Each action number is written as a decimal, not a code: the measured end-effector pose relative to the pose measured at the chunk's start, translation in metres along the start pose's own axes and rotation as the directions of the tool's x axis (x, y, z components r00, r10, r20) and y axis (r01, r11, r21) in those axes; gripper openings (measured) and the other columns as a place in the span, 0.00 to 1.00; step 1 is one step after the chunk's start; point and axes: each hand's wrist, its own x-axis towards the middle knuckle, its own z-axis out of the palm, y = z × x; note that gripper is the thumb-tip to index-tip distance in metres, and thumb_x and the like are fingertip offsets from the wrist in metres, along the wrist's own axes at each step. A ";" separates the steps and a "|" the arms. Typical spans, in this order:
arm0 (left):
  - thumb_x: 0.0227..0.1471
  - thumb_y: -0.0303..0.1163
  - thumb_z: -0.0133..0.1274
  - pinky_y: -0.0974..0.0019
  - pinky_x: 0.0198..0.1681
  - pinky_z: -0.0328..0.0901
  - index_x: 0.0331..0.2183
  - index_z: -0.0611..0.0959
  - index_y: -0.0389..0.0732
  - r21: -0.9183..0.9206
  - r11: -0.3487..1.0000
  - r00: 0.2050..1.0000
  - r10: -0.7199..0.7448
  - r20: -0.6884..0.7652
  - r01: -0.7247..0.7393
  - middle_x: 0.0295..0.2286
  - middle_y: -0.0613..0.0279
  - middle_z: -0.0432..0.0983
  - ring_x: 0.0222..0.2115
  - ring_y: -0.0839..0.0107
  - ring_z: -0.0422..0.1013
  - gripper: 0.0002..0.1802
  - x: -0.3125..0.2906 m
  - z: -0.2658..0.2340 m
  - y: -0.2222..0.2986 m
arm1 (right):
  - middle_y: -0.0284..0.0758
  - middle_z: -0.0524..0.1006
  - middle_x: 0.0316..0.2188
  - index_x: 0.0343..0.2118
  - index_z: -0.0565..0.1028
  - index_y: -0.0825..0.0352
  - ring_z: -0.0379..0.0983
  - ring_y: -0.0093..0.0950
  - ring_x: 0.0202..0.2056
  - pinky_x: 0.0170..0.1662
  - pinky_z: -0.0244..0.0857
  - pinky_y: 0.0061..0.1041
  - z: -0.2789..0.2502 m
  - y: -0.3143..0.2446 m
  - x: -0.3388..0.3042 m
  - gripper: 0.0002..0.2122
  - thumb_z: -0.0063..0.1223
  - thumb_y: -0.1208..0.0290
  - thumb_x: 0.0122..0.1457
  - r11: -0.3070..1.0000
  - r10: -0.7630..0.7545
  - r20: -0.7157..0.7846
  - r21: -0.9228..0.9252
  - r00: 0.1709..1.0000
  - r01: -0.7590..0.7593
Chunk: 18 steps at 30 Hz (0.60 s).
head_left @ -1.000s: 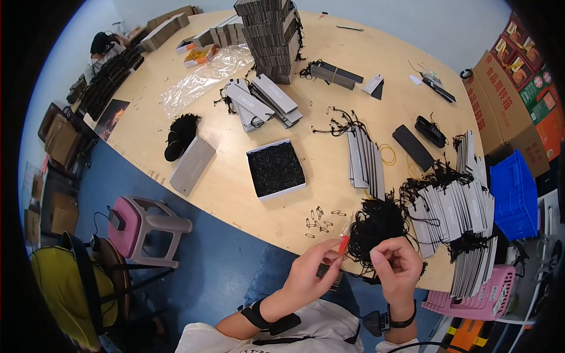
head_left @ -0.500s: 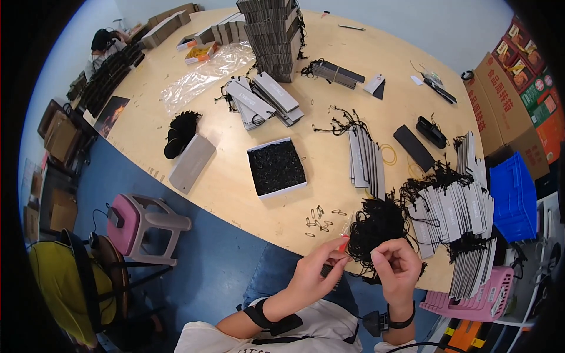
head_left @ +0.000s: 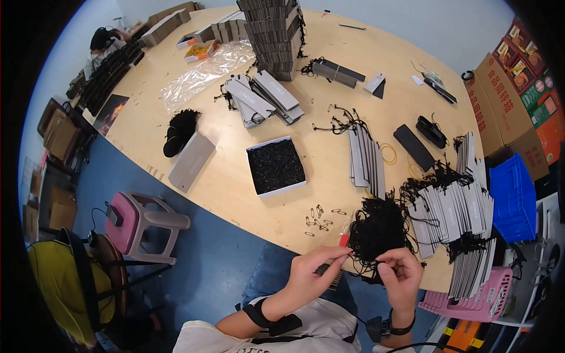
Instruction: Attaching black hanging cords to white tags or labels using a precision tool for threading.
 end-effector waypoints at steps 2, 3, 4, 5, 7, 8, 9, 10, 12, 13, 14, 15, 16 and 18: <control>0.54 0.19 0.57 0.74 0.38 0.71 0.40 0.84 0.34 0.109 0.990 0.996 0.090 0.022 -0.092 0.34 0.57 0.83 0.33 0.74 0.78 0.10 0.001 0.000 0.005 | 0.23 0.67 0.20 0.37 0.76 0.71 0.58 0.10 0.21 0.23 0.52 0.11 -0.002 0.009 0.001 0.09 0.62 0.83 0.53 0.987 0.037 0.077 -0.156 0.996 -0.024; 0.54 0.19 0.57 0.74 0.38 0.71 0.40 0.84 0.34 0.108 0.990 0.996 0.090 0.024 -0.092 0.34 0.57 0.83 0.33 0.74 0.78 0.10 0.001 0.000 0.007 | 0.23 0.64 0.18 0.38 0.77 0.70 0.55 0.11 0.20 0.21 0.50 0.13 0.003 0.013 0.003 0.11 0.64 0.82 0.52 0.975 -0.003 0.102 -0.221 0.995 0.026; 0.53 0.19 0.57 0.74 0.37 0.70 0.40 0.84 0.35 0.094 0.990 0.994 0.100 0.037 -0.103 0.34 0.57 0.83 0.33 0.74 0.78 0.11 0.001 0.000 0.008 | 0.23 0.64 0.18 0.38 0.77 0.70 0.55 0.11 0.20 0.21 0.50 0.13 0.006 0.014 0.004 0.11 0.64 0.82 0.52 0.975 -0.004 0.100 -0.222 0.995 0.026; 0.53 0.19 0.57 0.73 0.36 0.70 0.41 0.84 0.35 0.080 0.990 0.993 0.109 0.047 -0.112 0.34 0.56 0.83 0.32 0.74 0.78 0.11 0.000 0.000 0.008 | 0.24 0.63 0.17 0.38 0.78 0.69 0.55 0.11 0.19 0.21 0.50 0.14 0.010 0.014 0.006 0.11 0.65 0.82 0.52 0.958 -0.051 0.127 -0.274 0.991 0.084; 0.53 0.19 0.58 0.74 0.36 0.70 0.40 0.84 0.35 0.049 0.994 0.994 0.094 0.050 -0.096 0.34 0.57 0.83 0.32 0.75 0.78 0.11 -0.001 0.001 0.007 | 0.21 0.64 0.17 0.34 0.77 0.69 0.54 0.09 0.19 0.21 0.47 0.12 0.017 0.014 0.005 0.09 0.64 0.83 0.51 0.948 -0.086 0.131 -0.294 0.988 0.122; 0.53 0.19 0.58 0.75 0.35 0.69 0.40 0.84 0.34 0.021 0.997 0.996 0.077 0.052 -0.078 0.34 0.57 0.83 0.31 0.76 0.77 0.10 -0.003 0.001 0.006 | 0.21 0.64 0.17 0.34 0.77 0.69 0.54 0.09 0.19 0.21 0.47 0.12 0.019 0.015 0.004 0.09 0.64 0.83 0.51 0.948 -0.087 0.130 -0.293 0.988 0.123; 0.53 0.19 0.58 0.75 0.35 0.69 0.40 0.84 0.34 0.021 0.997 0.996 0.078 0.053 -0.079 0.34 0.57 0.83 0.31 0.76 0.77 0.10 -0.004 0.002 0.006 | 0.21 0.64 0.18 0.34 0.77 0.69 0.54 0.09 0.19 0.21 0.47 0.12 0.020 0.017 0.003 0.08 0.64 0.83 0.51 0.938 -0.126 0.116 -0.309 0.985 0.156; 0.54 0.19 0.58 0.75 0.35 0.69 0.40 0.84 0.34 -0.007 0.999 0.998 0.039 0.058 -0.039 0.34 0.57 0.83 0.31 0.77 0.77 0.10 -0.005 0.002 0.005 | 0.21 0.64 0.18 0.34 0.77 0.69 0.55 0.09 0.19 0.21 0.48 0.12 0.020 0.019 0.002 0.08 0.63 0.83 0.51 0.926 -0.165 0.102 -0.325 0.981 0.190; 0.54 0.19 0.58 0.76 0.34 0.69 0.40 0.84 0.34 -0.032 0.999 0.998 0.000 0.063 0.002 0.34 0.58 0.83 0.31 0.78 0.76 0.10 -0.007 0.002 0.005 | 0.23 0.64 0.17 0.33 0.77 0.70 0.56 0.10 0.18 0.20 0.49 0.14 0.020 0.021 0.002 0.07 0.63 0.84 0.52 0.915 -0.195 0.118 -0.336 0.974 0.224; 0.54 0.19 0.58 0.76 0.34 0.68 0.41 0.84 0.34 -0.019 1.000 0.999 0.002 0.054 -0.001 0.34 0.58 0.83 0.31 0.79 0.76 0.10 -0.007 0.002 0.006 | 0.26 0.65 0.16 0.33 0.76 0.70 0.57 0.12 0.17 0.20 0.51 0.15 0.020 0.022 0.001 0.06 0.62 0.84 0.53 0.902 -0.225 0.134 -0.347 0.965 0.258; 0.54 0.19 0.57 0.77 0.34 0.68 0.41 0.84 0.33 -0.009 1.000 0.999 0.004 0.047 -0.004 0.34 0.59 0.83 0.31 0.81 0.75 0.10 -0.007 0.003 0.006 | 0.26 0.65 0.16 0.33 0.76 0.70 0.57 0.12 0.17 0.20 0.51 0.15 0.020 0.024 0.001 0.06 0.62 0.84 0.53 0.901 -0.225 0.132 -0.348 0.965 0.258; 0.54 0.19 0.57 0.77 0.34 0.68 0.41 0.84 0.33 -0.010 1.000 0.999 0.005 0.048 -0.004 0.34 0.59 0.83 0.31 0.81 0.75 0.10 -0.007 0.004 0.006 | 0.25 0.65 0.16 0.33 0.76 0.70 0.57 0.11 0.18 0.20 0.51 0.15 0.020 0.027 0.000 0.06 0.61 0.84 0.54 0.921 -0.200 0.131 -0.314 0.971 0.232; 0.54 0.19 0.57 0.77 0.34 0.68 0.41 0.84 0.33 -0.018 1.000 0.999 0.001 0.044 -0.001 0.34 0.59 0.83 0.31 0.81 0.75 0.10 -0.007 0.004 0.005 | 0.25 0.66 0.16 0.33 0.75 0.70 0.58 0.11 0.18 0.20 0.52 0.14 0.020 0.029 -0.001 0.06 0.61 0.84 0.55 0.938 -0.175 0.131 -0.279 0.976 0.206; 0.55 0.19 0.57 0.77 0.34 0.68 0.41 0.84 0.33 -0.025 1.000 0.999 -0.003 0.040 0.004 0.34 0.60 0.83 0.31 0.82 0.75 0.11 -0.007 0.004 0.006 | 0.23 0.66 0.18 0.33 0.74 0.70 0.57 0.09 0.20 0.22 0.51 0.13 0.021 0.029 -0.002 0.05 0.59 0.84 0.56 0.961 -0.108 0.129 -0.241 0.986 0.136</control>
